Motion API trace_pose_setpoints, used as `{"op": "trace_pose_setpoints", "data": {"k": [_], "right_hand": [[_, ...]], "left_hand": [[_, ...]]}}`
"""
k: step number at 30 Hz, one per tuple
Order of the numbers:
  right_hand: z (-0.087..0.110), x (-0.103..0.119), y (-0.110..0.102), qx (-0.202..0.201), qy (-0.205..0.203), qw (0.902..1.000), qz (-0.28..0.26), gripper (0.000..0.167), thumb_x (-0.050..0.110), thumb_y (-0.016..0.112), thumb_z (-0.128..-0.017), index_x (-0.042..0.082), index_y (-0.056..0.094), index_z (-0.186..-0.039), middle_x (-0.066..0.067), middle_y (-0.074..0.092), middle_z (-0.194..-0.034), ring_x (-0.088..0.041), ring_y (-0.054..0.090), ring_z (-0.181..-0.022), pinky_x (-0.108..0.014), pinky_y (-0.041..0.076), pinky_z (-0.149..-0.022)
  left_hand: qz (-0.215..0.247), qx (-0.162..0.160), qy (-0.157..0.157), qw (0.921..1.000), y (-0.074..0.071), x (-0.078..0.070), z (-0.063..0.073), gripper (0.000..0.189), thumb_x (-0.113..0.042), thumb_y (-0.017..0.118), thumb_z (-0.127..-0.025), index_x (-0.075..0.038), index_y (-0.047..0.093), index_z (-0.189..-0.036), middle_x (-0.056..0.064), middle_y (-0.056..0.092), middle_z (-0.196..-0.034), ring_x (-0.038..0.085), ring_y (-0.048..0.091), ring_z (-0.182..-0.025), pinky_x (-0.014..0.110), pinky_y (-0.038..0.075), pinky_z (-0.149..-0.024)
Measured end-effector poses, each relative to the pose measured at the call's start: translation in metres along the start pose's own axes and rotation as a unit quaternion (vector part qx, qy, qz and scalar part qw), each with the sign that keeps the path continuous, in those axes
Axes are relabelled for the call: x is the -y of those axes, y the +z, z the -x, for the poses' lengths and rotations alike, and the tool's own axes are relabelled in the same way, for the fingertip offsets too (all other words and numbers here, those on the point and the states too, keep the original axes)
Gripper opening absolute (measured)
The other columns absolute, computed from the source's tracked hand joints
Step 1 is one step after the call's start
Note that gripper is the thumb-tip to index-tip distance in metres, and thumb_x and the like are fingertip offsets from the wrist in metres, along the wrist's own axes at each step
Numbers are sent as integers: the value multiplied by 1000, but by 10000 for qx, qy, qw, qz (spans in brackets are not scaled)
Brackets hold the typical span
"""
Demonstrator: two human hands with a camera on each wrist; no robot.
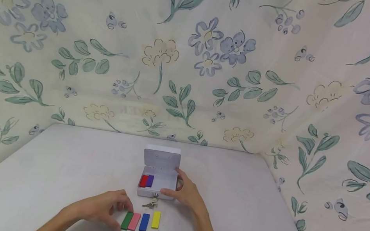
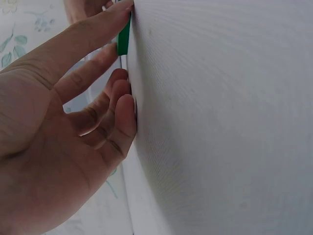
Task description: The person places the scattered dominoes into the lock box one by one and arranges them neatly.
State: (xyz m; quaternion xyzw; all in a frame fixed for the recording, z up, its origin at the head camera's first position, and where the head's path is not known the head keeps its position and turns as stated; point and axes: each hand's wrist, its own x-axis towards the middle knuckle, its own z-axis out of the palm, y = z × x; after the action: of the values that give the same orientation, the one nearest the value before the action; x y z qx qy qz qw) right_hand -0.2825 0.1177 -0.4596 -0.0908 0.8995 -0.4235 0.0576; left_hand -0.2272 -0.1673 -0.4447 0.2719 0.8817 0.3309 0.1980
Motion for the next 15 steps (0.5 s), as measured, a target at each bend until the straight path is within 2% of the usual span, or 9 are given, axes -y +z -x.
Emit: {"op": "trace_pose_setpoints", "data": {"k": [9, 15], "right_hand": [[-1, -2, 0, 11, -28, 10000, -46, 100, 48, 84, -72, 19, 33, -153, -21, 53, -141, -17, 54, -86, -28, 43, -67], [-1, -2, 1, -3, -59, 10000, -33, 100, 48, 84, -72, 19, 33, -153, -22, 53, -140, -17, 54, -86, -28, 43, -67]], "left_hand": [[-93, -86, 120, 9998, 0, 2, -1, 37, -25, 87, -72, -21, 69, -104, -9, 58, -97, 6, 51, -86, 19, 46, -71], [22, -175, 61, 9998, -4, 2, -3, 39, -25, 86, -73, -20, 68, -107, -12, 63, -94, 7, 55, -84, 20, 48, -71]]}}
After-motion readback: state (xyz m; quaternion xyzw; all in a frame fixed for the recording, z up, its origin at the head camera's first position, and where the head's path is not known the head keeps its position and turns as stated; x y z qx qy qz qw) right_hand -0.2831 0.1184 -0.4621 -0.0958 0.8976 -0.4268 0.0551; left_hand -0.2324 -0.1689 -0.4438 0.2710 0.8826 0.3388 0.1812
